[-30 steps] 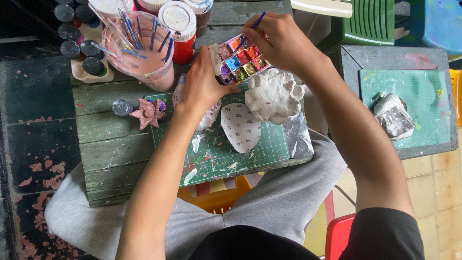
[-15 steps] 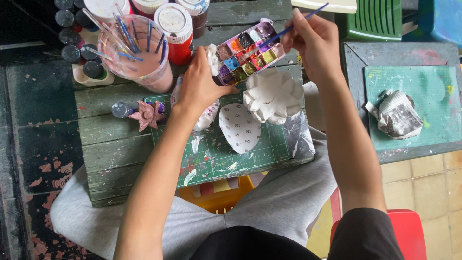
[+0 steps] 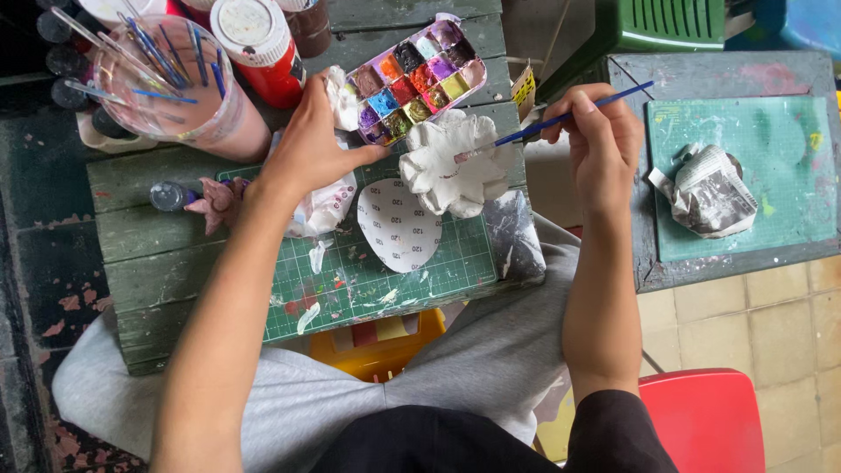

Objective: The person sits on the floor at a low table and paints the center of a white plaster flower with pink paint using a small brush. They repeatedly dip the brush into a cup of water and a watercolor palette, hold the flower steady with one hand, and continue brushing the painted area.

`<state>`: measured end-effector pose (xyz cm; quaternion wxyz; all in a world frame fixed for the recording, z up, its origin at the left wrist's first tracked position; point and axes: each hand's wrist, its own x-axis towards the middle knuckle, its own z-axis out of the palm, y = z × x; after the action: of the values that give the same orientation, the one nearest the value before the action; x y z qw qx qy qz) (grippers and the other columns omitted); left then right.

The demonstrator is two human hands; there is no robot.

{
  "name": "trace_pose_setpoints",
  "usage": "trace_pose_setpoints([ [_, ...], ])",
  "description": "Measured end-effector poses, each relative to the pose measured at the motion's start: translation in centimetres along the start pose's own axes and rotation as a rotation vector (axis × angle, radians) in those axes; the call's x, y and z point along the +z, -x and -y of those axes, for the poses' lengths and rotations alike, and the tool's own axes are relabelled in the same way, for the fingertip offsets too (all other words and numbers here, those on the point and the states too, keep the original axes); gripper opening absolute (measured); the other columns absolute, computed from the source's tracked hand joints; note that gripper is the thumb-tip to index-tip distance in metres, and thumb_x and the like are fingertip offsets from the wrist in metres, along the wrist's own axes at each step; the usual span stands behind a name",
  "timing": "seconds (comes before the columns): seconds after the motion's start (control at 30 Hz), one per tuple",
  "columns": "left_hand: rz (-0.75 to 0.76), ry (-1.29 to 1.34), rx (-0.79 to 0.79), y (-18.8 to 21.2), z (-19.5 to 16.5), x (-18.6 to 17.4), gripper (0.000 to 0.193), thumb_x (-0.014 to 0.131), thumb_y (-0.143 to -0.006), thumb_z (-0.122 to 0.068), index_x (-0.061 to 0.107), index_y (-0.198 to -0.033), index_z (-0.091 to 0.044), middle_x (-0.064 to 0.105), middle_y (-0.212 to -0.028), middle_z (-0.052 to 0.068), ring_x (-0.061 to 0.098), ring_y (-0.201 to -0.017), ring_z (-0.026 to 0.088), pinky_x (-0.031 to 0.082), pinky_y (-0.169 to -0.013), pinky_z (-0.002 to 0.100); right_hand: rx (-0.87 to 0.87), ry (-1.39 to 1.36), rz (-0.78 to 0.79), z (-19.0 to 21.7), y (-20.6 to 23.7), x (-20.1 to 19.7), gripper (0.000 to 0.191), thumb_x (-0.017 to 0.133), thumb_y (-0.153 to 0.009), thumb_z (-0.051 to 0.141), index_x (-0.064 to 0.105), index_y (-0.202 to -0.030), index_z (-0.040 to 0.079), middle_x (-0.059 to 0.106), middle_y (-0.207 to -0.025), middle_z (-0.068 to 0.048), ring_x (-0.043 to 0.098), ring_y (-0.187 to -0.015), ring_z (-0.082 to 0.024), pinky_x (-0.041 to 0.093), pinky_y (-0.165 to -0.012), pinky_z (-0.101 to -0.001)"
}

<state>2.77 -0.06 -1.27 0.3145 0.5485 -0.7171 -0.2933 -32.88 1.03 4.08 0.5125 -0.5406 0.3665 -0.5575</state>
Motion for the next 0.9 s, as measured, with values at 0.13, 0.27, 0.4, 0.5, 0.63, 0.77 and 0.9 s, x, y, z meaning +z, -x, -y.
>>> trace_pose_setpoints([
  [0.13,-0.133,-0.017,0.174,1.0,-1.3,-1.1,0.093,0.091,-0.089,-0.022,0.030,-0.151,0.010,0.046,-0.150,0.034,0.052,-0.139,0.044,0.044,-0.115,0.045,-0.022,0.156,0.053,-0.3,0.2,0.8,0.019,0.050,-0.114,0.011,0.061,-0.110,-0.003,0.067,-0.101,-0.012,0.062,-0.086,-0.016,0.051,-0.082,-0.0276],
  [0.27,-0.236,0.031,0.230,3.2,-4.2,-2.0,0.064,0.083,-0.096,-0.011,0.045,-0.145,0.003,0.061,-0.138,0.024,0.067,-0.125,0.034,0.054,-0.107,0.041,-0.117,0.317,0.141,0.1,1.1,2.2,0.019,0.049,-0.114,0.012,0.059,-0.108,-0.003,0.066,-0.105,-0.011,0.063,-0.092,-0.015,0.053,-0.087,-0.0290],
  [0.4,-0.152,0.202,0.068,5.1,-6.3,-0.9,0.045,0.082,-0.096,-0.015,0.055,-0.129,-0.001,0.071,-0.110,0.015,0.074,-0.098,0.024,0.058,-0.087,0.036,-0.101,0.341,0.116,0.8,1.0,2.3,0.019,0.049,-0.116,0.012,0.059,-0.109,-0.003,0.067,-0.103,-0.010,0.062,-0.092,-0.014,0.054,-0.088,-0.0287],
  [0.5,-0.152,0.268,0.042,5.4,-6.7,0.7,0.042,0.083,-0.096,-0.017,0.056,-0.124,-0.001,0.073,-0.103,0.013,0.075,-0.095,0.022,0.058,-0.083,0.035,-0.072,0.258,0.031,0.8,0.6,2.1,0.019,0.050,-0.116,0.013,0.060,-0.109,-0.002,0.069,-0.102,-0.009,0.063,-0.090,-0.013,0.054,-0.087,-0.0282],
  [0.63,-0.130,0.429,-0.026,5.0,-6.5,2.8,0.052,0.081,-0.096,-0.017,0.047,-0.131,0.001,0.073,-0.112,0.011,0.075,-0.099,0.018,0.060,-0.081,0.032,-0.049,0.411,0.076,0.2,0.6,2.1,0.022,0.050,-0.116,0.015,0.062,-0.109,-0.003,0.070,-0.102,-0.007,0.067,-0.089,-0.012,0.055,-0.084,-0.0268],
  [0.77,-0.132,0.519,-0.100,4.2,-6.0,4.0,0.054,0.080,-0.093,-0.013,0.046,-0.134,0.001,0.073,-0.107,0.009,0.074,-0.095,0.014,0.063,-0.080,0.030,0.005,0.497,0.081,0.0,0.0,1.8,0.024,0.052,-0.115,0.017,0.063,-0.107,-0.003,0.070,-0.095,-0.006,0.069,-0.084,-0.011,0.056,-0.078,-0.0262],
  [0.9,-0.059,0.637,-0.286,3.2,-5.4,4.1,0.055,0.082,-0.087,-0.007,0.049,-0.130,-0.001,0.071,-0.108,0.008,0.071,-0.088,0.015,0.061,-0.071,0.030,-0.019,0.501,0.104,-0.1,-0.1,1.5,0.024,0.052,-0.116,0.017,0.063,-0.108,-0.003,0.069,-0.094,-0.006,0.068,-0.085,-0.010,0.056,-0.079,-0.0263],
])
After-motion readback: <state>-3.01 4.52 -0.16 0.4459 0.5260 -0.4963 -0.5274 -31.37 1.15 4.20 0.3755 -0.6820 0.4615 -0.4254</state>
